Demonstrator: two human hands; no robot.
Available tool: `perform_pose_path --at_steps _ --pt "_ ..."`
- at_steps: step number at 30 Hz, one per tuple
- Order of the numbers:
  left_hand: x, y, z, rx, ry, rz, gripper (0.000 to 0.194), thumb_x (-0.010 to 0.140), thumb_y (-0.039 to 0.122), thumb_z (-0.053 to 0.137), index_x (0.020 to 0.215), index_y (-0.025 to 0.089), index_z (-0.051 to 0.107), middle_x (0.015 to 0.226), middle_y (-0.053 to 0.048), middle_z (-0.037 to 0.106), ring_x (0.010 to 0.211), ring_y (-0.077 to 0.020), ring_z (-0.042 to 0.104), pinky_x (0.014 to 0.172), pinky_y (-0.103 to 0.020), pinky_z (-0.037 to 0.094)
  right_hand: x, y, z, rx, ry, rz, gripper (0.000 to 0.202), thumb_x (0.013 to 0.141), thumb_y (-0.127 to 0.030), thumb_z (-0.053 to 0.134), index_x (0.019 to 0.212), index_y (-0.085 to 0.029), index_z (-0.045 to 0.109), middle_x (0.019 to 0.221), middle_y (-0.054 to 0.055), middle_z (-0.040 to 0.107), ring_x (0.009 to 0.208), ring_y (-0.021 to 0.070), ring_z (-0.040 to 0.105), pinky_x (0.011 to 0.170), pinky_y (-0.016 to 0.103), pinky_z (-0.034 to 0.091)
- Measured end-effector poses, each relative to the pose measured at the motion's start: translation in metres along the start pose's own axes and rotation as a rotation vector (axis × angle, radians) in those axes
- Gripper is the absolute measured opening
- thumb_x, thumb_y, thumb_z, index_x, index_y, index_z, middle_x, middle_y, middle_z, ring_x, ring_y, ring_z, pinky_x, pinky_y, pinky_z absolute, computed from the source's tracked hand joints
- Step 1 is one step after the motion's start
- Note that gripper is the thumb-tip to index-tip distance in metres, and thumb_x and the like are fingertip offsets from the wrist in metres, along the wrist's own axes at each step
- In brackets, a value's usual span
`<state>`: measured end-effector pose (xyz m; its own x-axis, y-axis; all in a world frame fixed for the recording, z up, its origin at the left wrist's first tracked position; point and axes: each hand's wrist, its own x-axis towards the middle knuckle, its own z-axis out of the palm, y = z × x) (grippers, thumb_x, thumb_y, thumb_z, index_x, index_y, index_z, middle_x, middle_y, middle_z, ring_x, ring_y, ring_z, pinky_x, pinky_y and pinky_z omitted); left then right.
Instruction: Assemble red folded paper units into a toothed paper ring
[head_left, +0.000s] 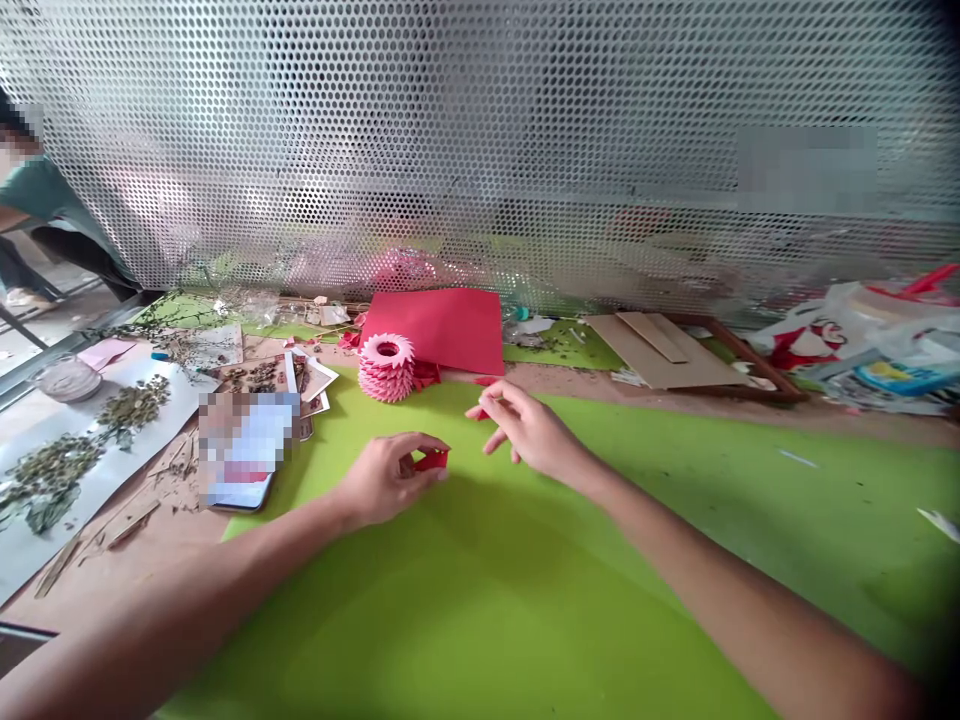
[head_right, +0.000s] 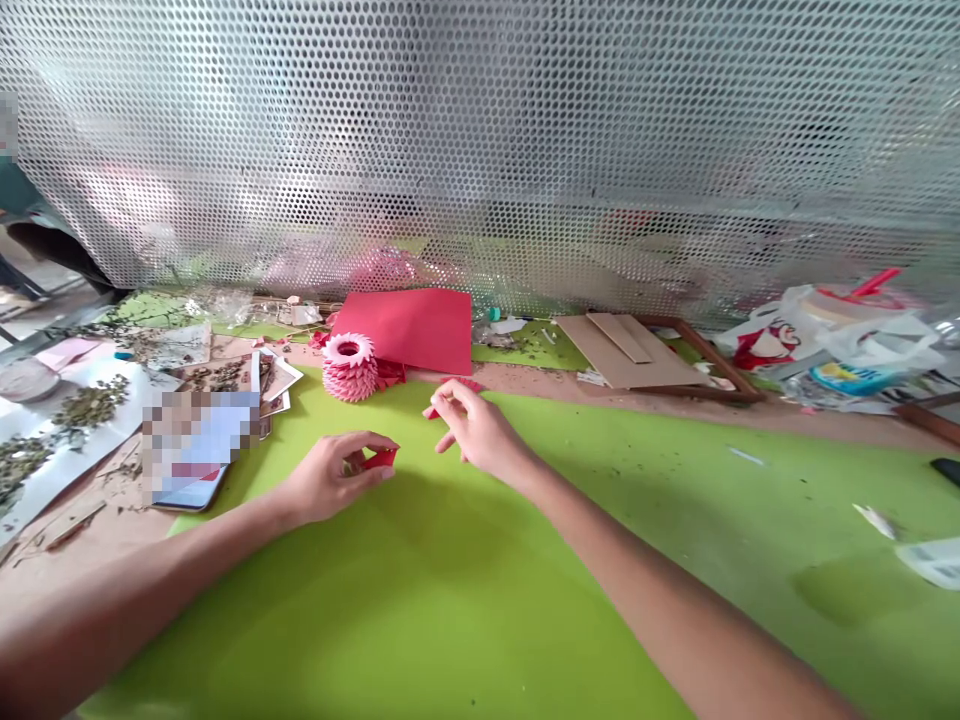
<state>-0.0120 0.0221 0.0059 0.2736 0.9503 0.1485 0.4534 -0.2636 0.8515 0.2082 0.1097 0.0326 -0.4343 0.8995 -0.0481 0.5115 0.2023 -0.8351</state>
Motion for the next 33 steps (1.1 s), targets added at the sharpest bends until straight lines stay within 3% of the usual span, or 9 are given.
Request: perform_pose_path --at_steps 5,9,12,17,22,26,29,33 --pt "-0.001 0.005 0.001 -0.048 -0.028 -0.056 0.033 0.087 0.039 0.065 0.108 0.015 0.071 0.100 -0.009 0.074 0.064 -0.0126 0.059 0.060 -0.023 0.049 -0.035 0.003 0.017 0.172 -0.080 -0.008 0.037 0.090 -0.057 0.056 0.095 -0.020 0.050 0.103 0.008 0.063 0.076 0.0199 0.073 0.045 0.023 0.053" --pt "-0.003 0.006 0.001 -0.231 -0.126 -0.148 0.042 0.086 0.046 0.067 0.110 0.012 0.070 0.082 -0.006 0.069 0.058 -0.0110 0.055 0.055 -0.022 0.046 -0.044 0.003 0.031 0.194 -0.021 -0.098 0.033 0.085 -0.045 0.069 0.105 -0.021 0.058 0.100 0.007 0.068 0.080 0.0191 0.070 0.056 0.027 0.057" --pt "-0.003 0.006 0.000 -0.403 -0.150 -0.205 0.046 0.082 0.049 0.071 0.106 0.010 0.068 0.078 -0.004 0.064 0.060 -0.0109 0.054 0.056 -0.023 0.049 -0.046 0.004 0.030 0.167 0.040 -0.145 0.025 0.083 -0.041 0.071 0.096 -0.020 0.067 0.090 0.006 0.072 0.083 0.0194 0.069 0.071 0.030 0.058" --pt "0.000 0.006 -0.006 -0.587 -0.139 -0.250 0.049 0.075 0.051 0.078 0.101 0.010 0.068 0.081 -0.003 0.062 0.061 -0.0090 0.052 0.056 -0.023 0.050 -0.053 0.001 0.020 0.135 0.091 -0.206 0.024 0.087 -0.043 0.068 0.089 -0.020 0.073 0.083 0.005 0.072 0.071 0.0168 0.066 0.063 0.027 0.055" --pt "0.002 0.005 -0.012 -0.663 -0.232 -0.296 0.049 0.072 0.049 0.081 0.101 0.012 0.070 0.084 -0.005 0.067 0.057 -0.0077 0.052 0.051 -0.021 0.048 -0.064 -0.004 0.024 0.050 0.090 -0.437 0.019 0.098 -0.030 0.054 0.099 -0.021 0.070 0.086 0.006 0.069 0.063 0.0132 0.064 0.055 0.024 0.056" --pt "-0.001 0.004 -0.012 -0.665 -0.280 -0.317 0.049 0.071 0.049 0.082 0.102 0.012 0.071 0.080 -0.004 0.065 0.063 -0.0098 0.054 0.053 -0.020 0.047 -0.070 -0.008 0.026 -0.052 0.208 -0.635 0.013 0.094 -0.020 0.061 0.103 -0.024 0.069 0.089 0.004 0.075 0.076 0.0162 0.071 0.070 0.028 0.061" --pt "-0.005 0.006 -0.009 -0.589 -0.265 -0.269 0.051 0.073 0.051 0.079 0.104 0.011 0.071 0.076 -0.004 0.064 0.061 -0.0098 0.052 0.053 -0.021 0.045 -0.072 -0.010 0.025 -0.071 0.225 -0.610 0.013 0.093 -0.021 0.063 0.103 -0.025 0.071 0.092 0.004 0.078 0.080 0.0185 0.074 0.076 0.031 0.064" --pt "-0.008 0.011 -0.007 -0.355 -0.127 -0.143 0.043 0.079 0.046 0.075 0.102 0.010 0.072 0.082 -0.007 0.068 0.063 -0.0114 0.053 0.057 -0.023 0.045 -0.074 -0.008 0.026 -0.003 0.218 -0.536 0.015 0.095 -0.024 0.059 0.106 -0.024 0.070 0.097 0.006 0.078 0.081 0.0189 0.075 0.075 0.031 0.064"
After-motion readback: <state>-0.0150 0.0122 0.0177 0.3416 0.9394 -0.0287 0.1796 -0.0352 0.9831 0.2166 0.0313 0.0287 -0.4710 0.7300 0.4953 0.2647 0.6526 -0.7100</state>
